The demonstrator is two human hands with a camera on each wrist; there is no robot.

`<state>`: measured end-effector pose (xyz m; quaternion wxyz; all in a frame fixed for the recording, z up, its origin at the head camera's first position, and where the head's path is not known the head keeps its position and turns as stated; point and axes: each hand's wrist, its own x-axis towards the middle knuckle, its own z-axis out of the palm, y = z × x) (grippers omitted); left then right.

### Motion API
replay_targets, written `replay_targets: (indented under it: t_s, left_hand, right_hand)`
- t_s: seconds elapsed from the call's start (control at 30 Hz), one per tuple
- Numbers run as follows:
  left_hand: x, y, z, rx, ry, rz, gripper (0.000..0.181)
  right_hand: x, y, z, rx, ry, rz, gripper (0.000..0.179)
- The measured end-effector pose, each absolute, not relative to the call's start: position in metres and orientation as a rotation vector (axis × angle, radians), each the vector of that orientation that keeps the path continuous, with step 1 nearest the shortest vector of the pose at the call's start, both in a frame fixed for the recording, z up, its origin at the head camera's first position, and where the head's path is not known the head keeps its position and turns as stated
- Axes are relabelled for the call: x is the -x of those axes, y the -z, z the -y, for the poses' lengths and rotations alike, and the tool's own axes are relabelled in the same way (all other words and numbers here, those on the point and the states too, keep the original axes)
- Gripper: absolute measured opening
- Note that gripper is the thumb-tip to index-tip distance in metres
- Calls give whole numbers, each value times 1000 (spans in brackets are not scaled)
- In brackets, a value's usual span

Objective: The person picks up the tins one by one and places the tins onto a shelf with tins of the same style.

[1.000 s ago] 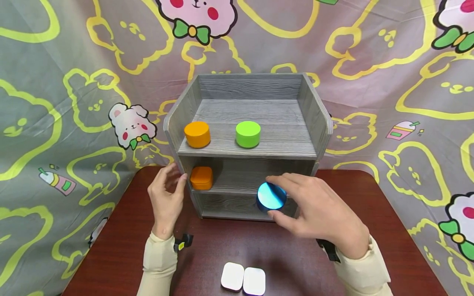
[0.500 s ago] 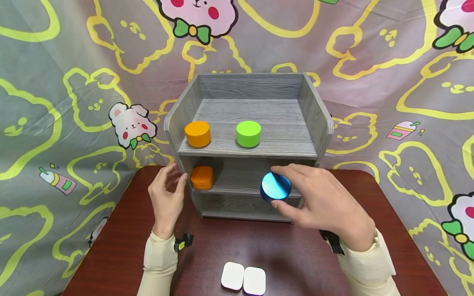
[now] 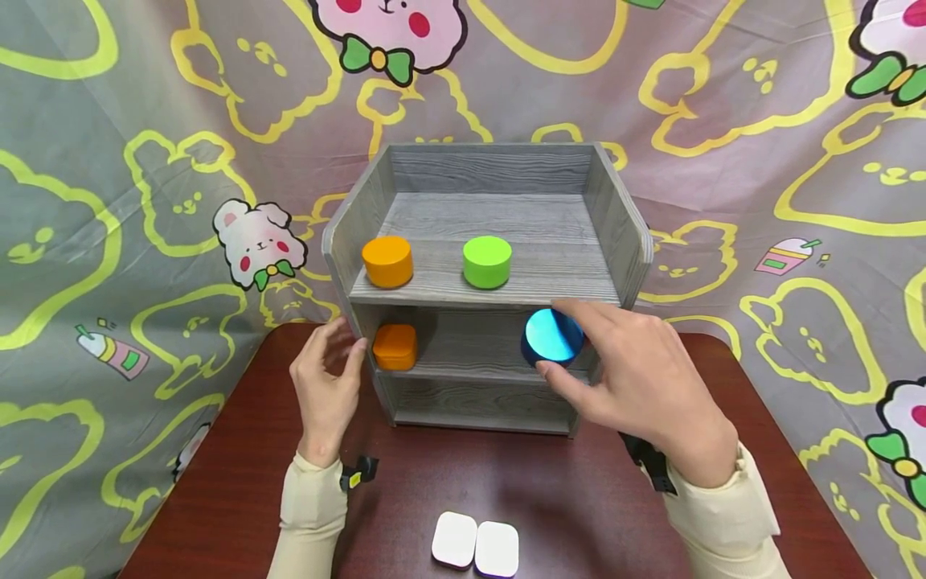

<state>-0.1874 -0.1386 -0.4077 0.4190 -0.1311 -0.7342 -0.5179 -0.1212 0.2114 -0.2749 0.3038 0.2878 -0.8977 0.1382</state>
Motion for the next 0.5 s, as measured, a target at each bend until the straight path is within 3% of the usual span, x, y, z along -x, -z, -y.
replay_targets:
  t_s: [0.5]
  left_hand:
    - [188, 409, 139, 322, 1303, 1850, 31]
  right_hand:
    - [121, 270, -206, -572, -409, 2296, 60]
